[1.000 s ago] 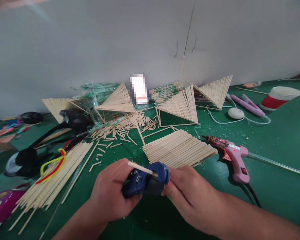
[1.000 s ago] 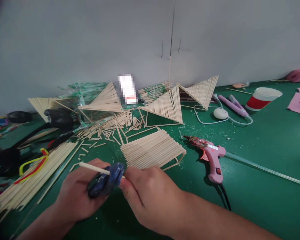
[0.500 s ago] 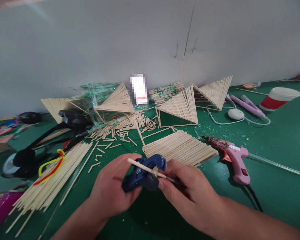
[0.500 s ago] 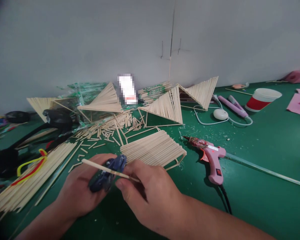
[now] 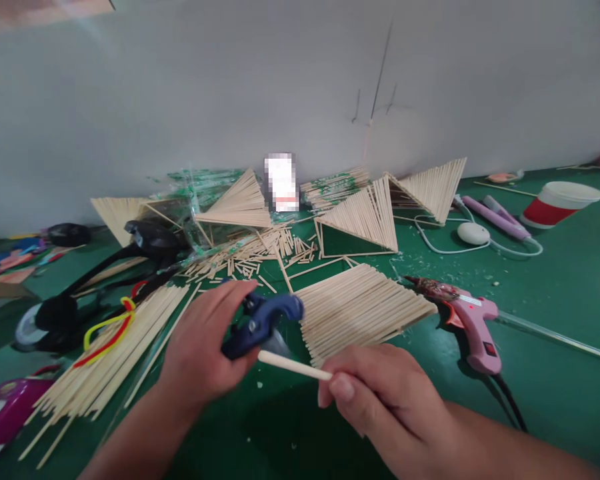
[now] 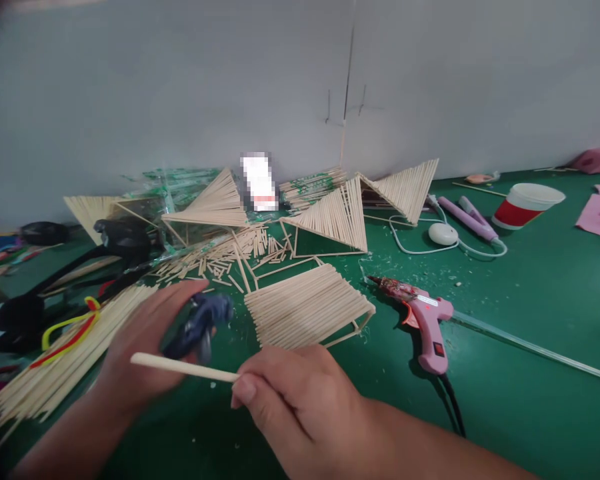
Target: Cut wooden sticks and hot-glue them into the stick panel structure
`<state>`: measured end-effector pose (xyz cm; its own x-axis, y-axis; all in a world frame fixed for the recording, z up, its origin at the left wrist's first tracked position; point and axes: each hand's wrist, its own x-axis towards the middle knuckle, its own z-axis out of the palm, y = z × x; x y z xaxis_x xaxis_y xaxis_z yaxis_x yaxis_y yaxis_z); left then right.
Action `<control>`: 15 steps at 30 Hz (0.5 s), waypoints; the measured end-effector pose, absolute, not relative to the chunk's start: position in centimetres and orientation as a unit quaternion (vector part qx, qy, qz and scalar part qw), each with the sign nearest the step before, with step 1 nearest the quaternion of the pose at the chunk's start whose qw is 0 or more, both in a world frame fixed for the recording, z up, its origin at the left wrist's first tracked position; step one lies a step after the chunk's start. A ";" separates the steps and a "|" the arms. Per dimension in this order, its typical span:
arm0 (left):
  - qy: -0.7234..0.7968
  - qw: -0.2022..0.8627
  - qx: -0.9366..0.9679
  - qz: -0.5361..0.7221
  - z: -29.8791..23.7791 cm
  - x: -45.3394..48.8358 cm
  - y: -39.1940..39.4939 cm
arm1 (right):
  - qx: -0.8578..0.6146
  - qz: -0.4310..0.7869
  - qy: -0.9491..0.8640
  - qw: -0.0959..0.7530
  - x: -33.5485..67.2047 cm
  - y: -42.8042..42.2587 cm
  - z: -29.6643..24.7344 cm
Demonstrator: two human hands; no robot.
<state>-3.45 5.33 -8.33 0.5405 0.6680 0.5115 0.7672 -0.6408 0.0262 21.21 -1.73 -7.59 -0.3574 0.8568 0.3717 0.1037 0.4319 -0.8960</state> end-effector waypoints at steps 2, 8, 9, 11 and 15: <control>-0.486 0.119 -0.832 -0.239 -8.6 -4.3 6.4 | -0.376 0.334 -0.753 0.423 21.2 -1.6 -7.7; -0.650 0.092 -0.752 -0.057 -10.3 -6.4 9.0 | -0.470 0.140 -0.826 0.278 20.7 -1.1 -8.7; -0.646 0.081 -0.758 -0.043 -10.6 -6.5 9.2 | -0.471 0.123 -0.830 0.272 20.6 -1.1 -8.7; -0.627 0.071 -0.775 -0.041 -11.2 -6.7 9.7 | -0.470 0.100 -0.834 0.271 20.5 -1.2 -8.7; -0.593 0.063 -0.801 -0.047 -11.5 -6.6 10.0 | -0.469 0.067 -0.836 0.276 20.3 -1.4 -8.9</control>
<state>-6.60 10.04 -11.53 0.2923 0.9445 0.1497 0.9563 -0.2889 -0.0447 20.29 -1.35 -8.89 -0.4075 0.8209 0.4000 0.7473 0.5515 -0.3706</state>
